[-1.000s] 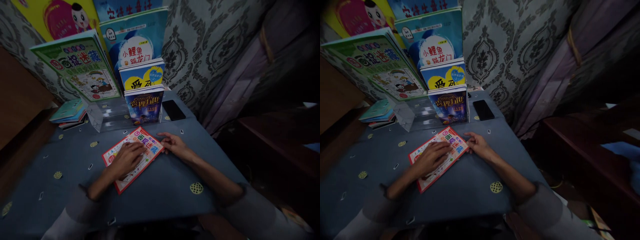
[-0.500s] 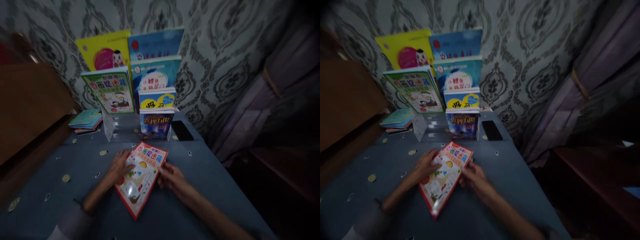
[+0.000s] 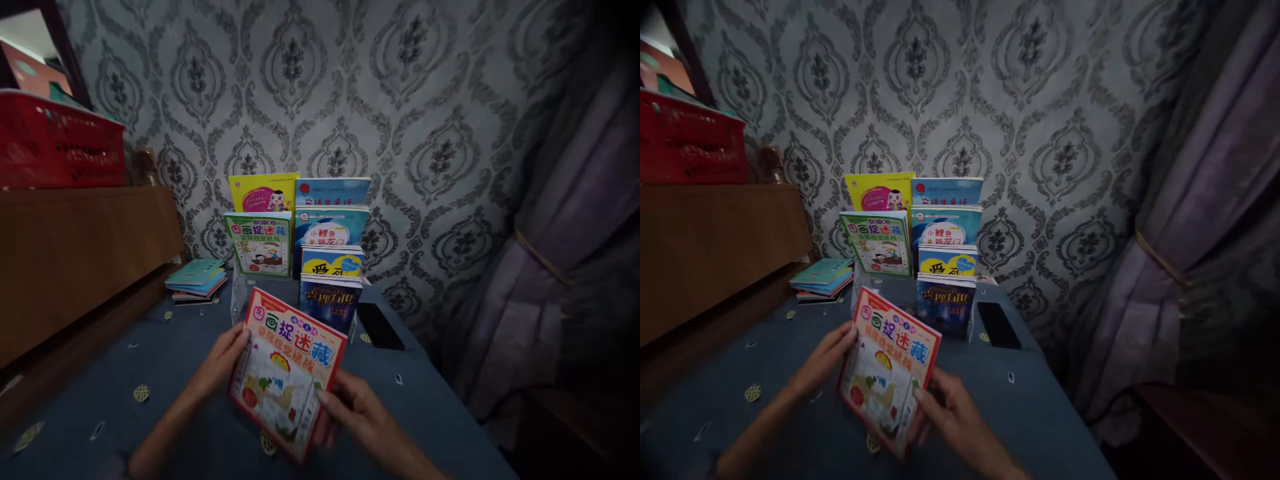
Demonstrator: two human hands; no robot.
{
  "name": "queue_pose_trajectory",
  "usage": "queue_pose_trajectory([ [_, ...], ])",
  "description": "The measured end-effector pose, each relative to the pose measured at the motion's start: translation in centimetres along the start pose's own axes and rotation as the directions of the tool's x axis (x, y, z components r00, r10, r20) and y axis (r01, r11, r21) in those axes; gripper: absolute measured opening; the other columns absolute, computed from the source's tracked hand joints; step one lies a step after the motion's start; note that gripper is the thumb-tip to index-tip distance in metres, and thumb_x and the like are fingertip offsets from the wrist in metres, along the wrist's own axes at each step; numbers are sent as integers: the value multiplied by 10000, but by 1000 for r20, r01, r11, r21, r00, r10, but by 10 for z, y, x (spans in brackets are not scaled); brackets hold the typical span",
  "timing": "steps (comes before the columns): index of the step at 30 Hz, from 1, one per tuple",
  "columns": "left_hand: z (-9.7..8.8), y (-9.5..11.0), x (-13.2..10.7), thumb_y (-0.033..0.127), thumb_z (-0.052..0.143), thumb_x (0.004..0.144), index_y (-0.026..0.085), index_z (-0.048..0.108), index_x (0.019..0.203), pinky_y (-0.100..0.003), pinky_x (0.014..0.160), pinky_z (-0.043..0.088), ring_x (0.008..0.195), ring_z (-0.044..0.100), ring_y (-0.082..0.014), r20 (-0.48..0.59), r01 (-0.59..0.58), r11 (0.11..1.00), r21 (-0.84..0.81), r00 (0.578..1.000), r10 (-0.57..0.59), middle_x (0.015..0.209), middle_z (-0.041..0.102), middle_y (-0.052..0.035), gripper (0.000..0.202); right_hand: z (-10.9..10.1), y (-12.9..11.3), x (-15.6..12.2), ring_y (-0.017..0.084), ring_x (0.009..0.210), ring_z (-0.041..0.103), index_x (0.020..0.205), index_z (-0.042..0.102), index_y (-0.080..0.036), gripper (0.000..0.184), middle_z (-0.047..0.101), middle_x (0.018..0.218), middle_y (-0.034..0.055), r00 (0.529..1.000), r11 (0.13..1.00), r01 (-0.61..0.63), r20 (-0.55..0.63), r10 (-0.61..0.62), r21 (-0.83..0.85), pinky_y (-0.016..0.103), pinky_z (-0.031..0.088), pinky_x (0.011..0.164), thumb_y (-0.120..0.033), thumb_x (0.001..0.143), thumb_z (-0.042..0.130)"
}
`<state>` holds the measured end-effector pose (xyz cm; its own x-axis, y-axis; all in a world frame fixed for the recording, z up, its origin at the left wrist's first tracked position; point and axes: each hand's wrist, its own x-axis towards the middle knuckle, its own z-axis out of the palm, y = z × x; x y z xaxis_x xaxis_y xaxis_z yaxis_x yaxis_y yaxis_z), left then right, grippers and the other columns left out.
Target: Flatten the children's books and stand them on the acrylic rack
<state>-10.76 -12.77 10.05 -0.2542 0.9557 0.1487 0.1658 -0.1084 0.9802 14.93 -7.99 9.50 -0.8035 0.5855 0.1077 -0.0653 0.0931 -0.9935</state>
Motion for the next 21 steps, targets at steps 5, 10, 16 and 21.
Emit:
queue_pose_trajectory([
  [5,-19,16,-18,657,628,807,220,670,1234,-393,1150,386,1357,495,-310,-143,-128,992,-7,982,125,1363,645,-54,612,3,-37,-4,209,732,686,901,668,-224,353,702,781,64,927,812,235,-128,-353,-534,332,572,701,-507,979,472],
  [10,-26,-23,-25,620,613,786,218,665,1266,-476,1190,334,1416,428,-353,-104,81,995,54,992,-75,1451,577,-72,628,13,-13,-11,236,823,696,1043,680,-239,363,738,810,60,965,747,91,-127,-230,-658,378,566,820,-429,1012,372],
  [16,-36,-23,-17,557,505,866,221,620,1329,-467,1178,361,1407,446,-323,-22,-27,989,143,999,30,1434,594,-53,583,5,-2,4,285,1029,678,1267,626,-231,397,739,1115,110,975,724,20,-146,-165,-690,466,555,927,-430,981,436],
  [21,-52,23,15,457,467,919,238,634,1289,-457,1081,472,1252,578,-303,81,-305,902,305,952,295,1296,681,-51,461,-14,-43,45,260,945,693,1230,623,-210,337,735,1089,112,950,711,232,-4,-313,-664,424,584,827,-311,982,420],
])
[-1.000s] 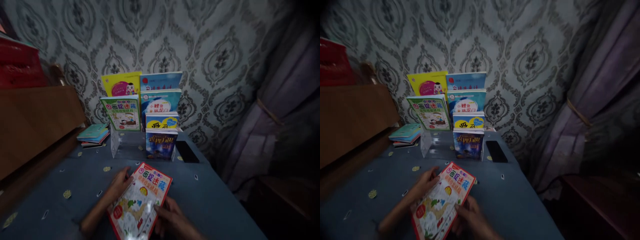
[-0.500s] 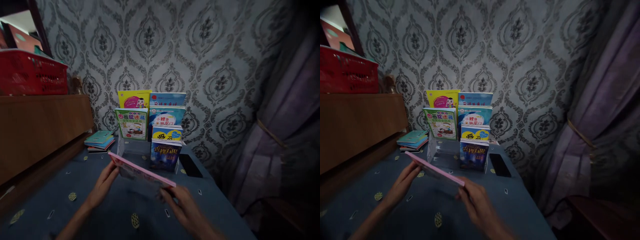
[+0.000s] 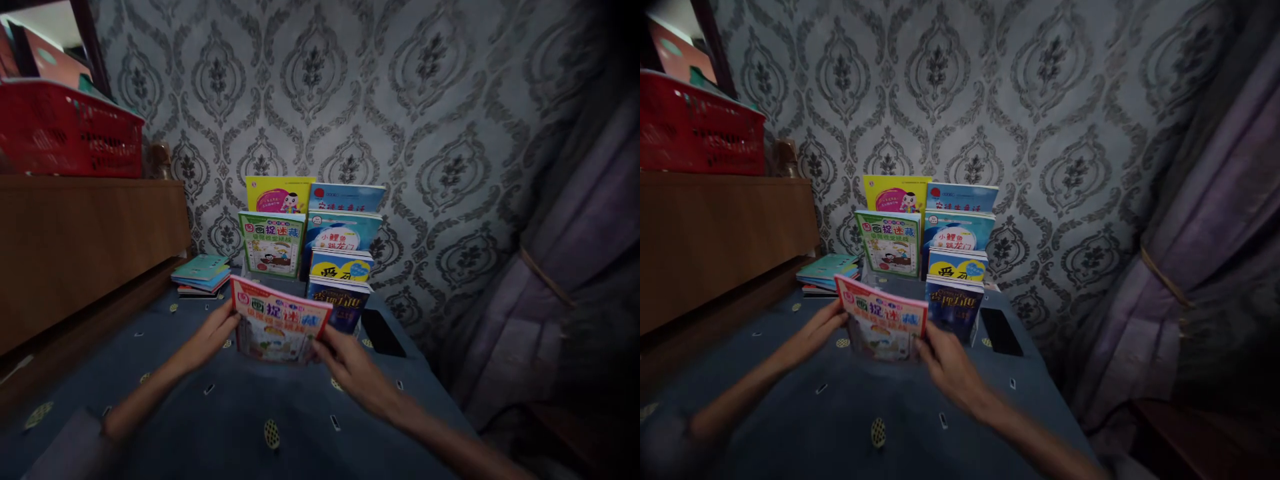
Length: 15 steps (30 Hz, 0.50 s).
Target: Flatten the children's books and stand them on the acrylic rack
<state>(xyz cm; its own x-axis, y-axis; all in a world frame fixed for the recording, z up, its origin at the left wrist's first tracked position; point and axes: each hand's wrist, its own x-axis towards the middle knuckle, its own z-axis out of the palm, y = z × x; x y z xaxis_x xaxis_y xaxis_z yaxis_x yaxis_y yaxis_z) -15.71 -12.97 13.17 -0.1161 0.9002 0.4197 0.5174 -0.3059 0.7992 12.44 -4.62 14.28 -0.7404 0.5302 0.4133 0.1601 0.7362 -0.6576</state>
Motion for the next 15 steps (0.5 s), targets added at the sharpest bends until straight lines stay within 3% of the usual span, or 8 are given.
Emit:
queue_pose_trajectory([
  [3,-25,22,45,397,455,938,193,623,1257,-447,1029,500,1154,618,-288,-4,-218,969,115,975,220,1230,693,-83,414,-28,-6,49,268,935,675,1174,631,-196,294,731,1025,106,982,984,155,-92,-162,-88,453,570,846,-295,962,453],
  [6,-46,40,93,341,440,931,140,607,1192,-455,986,502,1064,623,-277,-127,-320,918,234,926,356,1153,685,-107,370,-51,-9,99,259,868,663,1180,609,-197,288,721,955,87,946,962,217,-206,-249,-168,444,566,808,-283,957,449],
  [8,-53,45,120,276,438,901,120,597,1153,-458,953,507,987,625,-268,-212,-325,900,290,895,392,1069,684,-106,337,-60,-8,125,265,881,654,1195,594,-195,298,714,995,93,915,943,249,-265,-304,-221,455,553,823,-275,952,441],
  [11,-56,41,147,197,418,855,134,560,1187,-443,975,490,1046,605,-260,-292,-341,891,299,856,426,1142,662,-103,366,-64,-5,150,274,907,648,1189,586,-190,299,707,1029,100,896,927,273,-284,-342,-256,460,536,849,-278,945,436],
  [15,-51,27,161,180,405,849,149,555,1227,-441,1008,476,1079,596,-249,-289,-324,906,273,871,398,1176,657,-94,408,-60,4,159,272,947,651,1211,569,-201,309,699,1055,92,911,936,253,-264,-316,-245,440,527,868,-272,941,435],
])
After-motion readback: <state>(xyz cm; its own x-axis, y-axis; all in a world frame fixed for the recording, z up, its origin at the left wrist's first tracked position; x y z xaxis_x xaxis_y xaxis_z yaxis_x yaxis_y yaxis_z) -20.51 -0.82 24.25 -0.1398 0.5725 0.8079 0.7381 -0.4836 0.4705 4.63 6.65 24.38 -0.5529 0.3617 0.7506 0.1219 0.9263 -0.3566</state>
